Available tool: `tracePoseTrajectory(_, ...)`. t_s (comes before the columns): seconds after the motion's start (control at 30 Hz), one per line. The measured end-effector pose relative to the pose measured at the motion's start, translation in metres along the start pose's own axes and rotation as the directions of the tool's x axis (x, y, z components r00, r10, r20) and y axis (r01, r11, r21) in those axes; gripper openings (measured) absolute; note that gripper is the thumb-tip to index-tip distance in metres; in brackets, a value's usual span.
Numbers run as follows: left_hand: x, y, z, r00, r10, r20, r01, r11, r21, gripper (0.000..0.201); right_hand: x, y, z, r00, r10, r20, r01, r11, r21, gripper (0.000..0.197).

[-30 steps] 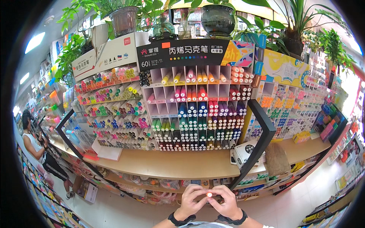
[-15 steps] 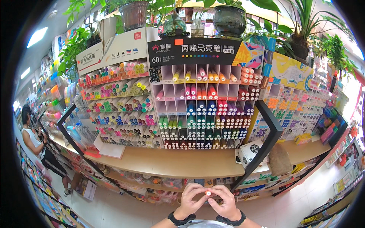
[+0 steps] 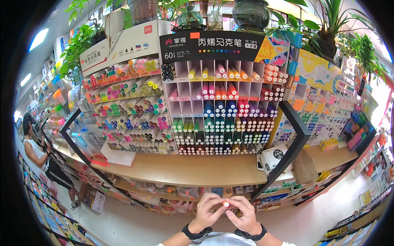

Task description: The person picks up various markers from a basket and places them individually back into a color-coded shelf display, matching each marker to its correct slot.

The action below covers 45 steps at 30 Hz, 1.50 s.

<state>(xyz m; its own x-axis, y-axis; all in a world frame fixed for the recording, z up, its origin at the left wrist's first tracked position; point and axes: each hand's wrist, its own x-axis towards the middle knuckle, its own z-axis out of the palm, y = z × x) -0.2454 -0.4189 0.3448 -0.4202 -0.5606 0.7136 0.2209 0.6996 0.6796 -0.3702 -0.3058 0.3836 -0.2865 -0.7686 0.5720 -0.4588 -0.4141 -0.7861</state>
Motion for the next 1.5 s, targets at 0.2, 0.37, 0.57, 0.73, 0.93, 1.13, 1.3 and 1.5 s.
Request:
tracePoseTrajectory(0.2,0.003,0.0,-0.003,1.0,0.021,0.012,-0.021,0.999,0.024,0.025,0.0,0.002,0.0,1.0,-0.006,0.003,0.006,1.0,-0.028,0.035)
tracePoseTrajectory(0.37,0.002,0.001,-0.001,0.999,0.036,-0.006,-0.036,0.999,0.024,0.026,0.001,-0.001,-0.002,1.0,-0.02,0.017,0.021,0.998,-0.061,0.038)
tracePoseTrajectory(0.57,-0.004,0.003,0.001,0.999,-0.033,-0.012,0.033,0.999,-0.012,0.025,-0.006,0.001,-0.001,0.999,-0.014,0.04,0.015,0.999,-0.034,0.041)
tracePoseTrajectory(0.73,-0.004,0.003,0.0,1.0,-0.025,0.003,0.025,1.0,0.009,0.027,-0.008,0.002,-0.002,1.0,-0.001,0.025,0.002,0.998,-0.057,0.04)
tracePoseTrajectory(0.93,0.026,0.006,-0.008,0.965,0.203,0.166,-0.222,0.97,0.102,0.031,0.007,-0.005,-0.002,0.991,-0.057,-0.121,0.041,0.991,-0.131,0.032)
tracePoseTrajectory(1.13,0.075,0.029,-0.012,0.957,0.253,0.142,-0.272,0.953,0.132,0.036,0.051,-0.019,-0.01,0.912,-0.392,-0.12,0.328,0.873,-0.362,0.032)
tracePoseTrajectory(1.3,0.125,0.051,-0.013,0.909,0.405,0.098,-0.412,0.909,0.063,0.039,0.092,-0.047,-0.023,0.846,-0.53,-0.065,0.445,0.766,-0.464,0.036)
tracePoseTrajectory(1.5,0.175,0.062,-0.017,0.889,0.458,0.002,-0.455,0.884,0.106,0.051,0.147,-0.067,-0.026,0.802,-0.595,-0.055,0.489,0.707,-0.51,0.029)
